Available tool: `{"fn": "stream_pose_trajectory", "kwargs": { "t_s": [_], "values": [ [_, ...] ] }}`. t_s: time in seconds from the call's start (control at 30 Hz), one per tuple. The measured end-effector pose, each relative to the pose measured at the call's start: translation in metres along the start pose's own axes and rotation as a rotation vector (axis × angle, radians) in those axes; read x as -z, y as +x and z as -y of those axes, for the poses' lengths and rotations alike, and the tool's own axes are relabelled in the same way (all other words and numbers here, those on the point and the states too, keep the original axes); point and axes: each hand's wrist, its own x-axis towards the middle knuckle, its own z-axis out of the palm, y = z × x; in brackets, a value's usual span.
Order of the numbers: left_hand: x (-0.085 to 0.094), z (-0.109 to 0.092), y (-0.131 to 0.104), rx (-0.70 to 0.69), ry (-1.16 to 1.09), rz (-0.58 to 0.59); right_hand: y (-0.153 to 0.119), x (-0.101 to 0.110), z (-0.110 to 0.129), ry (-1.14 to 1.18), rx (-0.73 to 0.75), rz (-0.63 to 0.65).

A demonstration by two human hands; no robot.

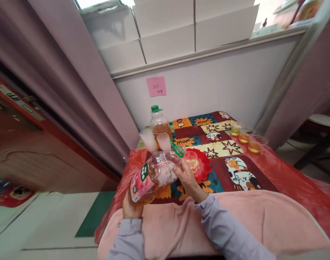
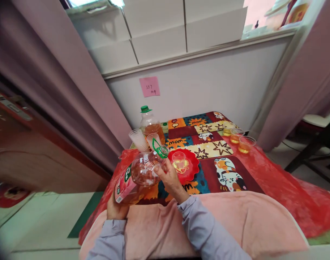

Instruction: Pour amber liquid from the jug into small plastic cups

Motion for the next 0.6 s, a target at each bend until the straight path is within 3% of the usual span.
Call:
{"fn": "stream_pose_trajectory", "kwargs": {
  "t_s": [0.23,0.6],
  "values": [
    [0.002,0.006,0.003,0.093,-0.028,-0.02,0.0,0.004,-0.006,-0.056,-0.011,0.062],
    [-0.01,0.001,-0.005,0.097,-0.017,-0.091,0.0,-0.001,-0.007,0.059,-0.069,-0.018]
  ]
}}
